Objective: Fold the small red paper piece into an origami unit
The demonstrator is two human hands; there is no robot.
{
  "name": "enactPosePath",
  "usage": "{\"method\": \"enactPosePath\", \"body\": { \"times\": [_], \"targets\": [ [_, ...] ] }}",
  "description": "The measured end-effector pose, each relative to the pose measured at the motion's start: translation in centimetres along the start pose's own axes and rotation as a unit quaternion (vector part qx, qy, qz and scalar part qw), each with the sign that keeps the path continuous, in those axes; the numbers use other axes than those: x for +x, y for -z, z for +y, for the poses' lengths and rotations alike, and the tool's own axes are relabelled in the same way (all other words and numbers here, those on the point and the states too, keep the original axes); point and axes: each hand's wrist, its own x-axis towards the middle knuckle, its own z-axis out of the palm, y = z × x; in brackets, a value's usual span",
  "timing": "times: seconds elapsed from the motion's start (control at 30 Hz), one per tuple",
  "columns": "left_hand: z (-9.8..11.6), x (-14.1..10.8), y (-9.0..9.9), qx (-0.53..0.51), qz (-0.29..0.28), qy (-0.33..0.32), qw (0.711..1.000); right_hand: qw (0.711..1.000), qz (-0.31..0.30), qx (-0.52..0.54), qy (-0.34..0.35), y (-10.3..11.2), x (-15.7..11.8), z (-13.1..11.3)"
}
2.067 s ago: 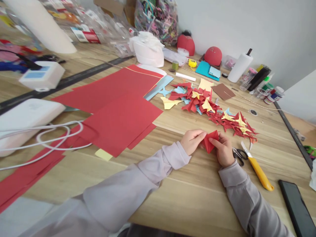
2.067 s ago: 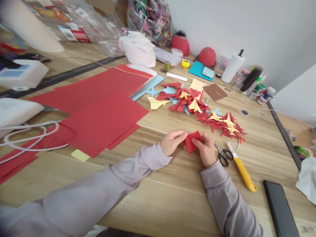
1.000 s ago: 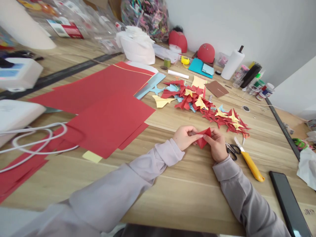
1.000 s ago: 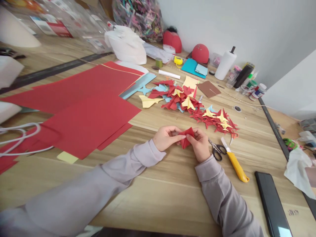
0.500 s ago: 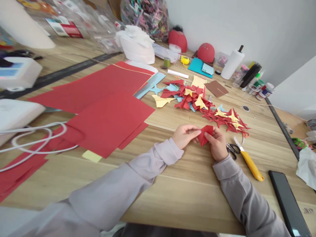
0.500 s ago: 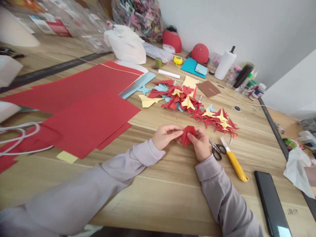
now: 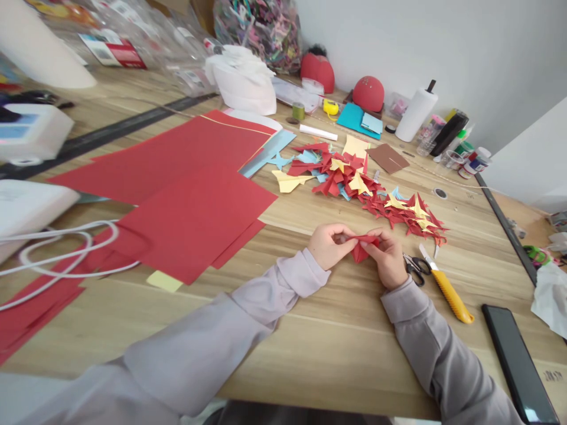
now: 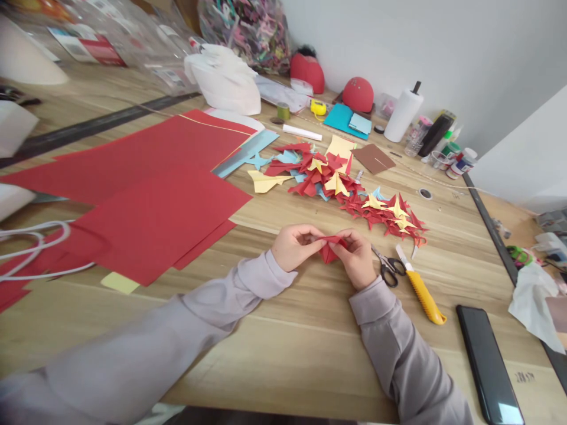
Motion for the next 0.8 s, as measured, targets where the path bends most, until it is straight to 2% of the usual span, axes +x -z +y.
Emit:
{"method": "enactPosePath", "body": {
  "times": [0.23, 0.43, 0.53, 0.8],
  "targets": [
    [0.45, -0.09, 0.04, -0.013, -0.035, -0.05, 0.998, 1.0, 0.013, -0.01, 0.003, 0.1, 0.18, 0.0],
    [0.46, -0.26, 0.15, 0.031, -0.051, -0.135, 0.989, 0.999, -0.041, -0.031, -0.012, 0.01, -0.01, 0.0],
    [0.38, -0.33, 0.17, 0.041, -0.046, -0.166, 0.984, 0.998, -0.051, -0.034, -0.012, -0.03, -0.01, 0.14],
    [0.74, -0.62, 0.08, 0.043, -0.024, -0.186, 0.981, 0.997, -0.058, -0.056, -0.012, 0.0, 0.08, 0.44]
  ]
}}
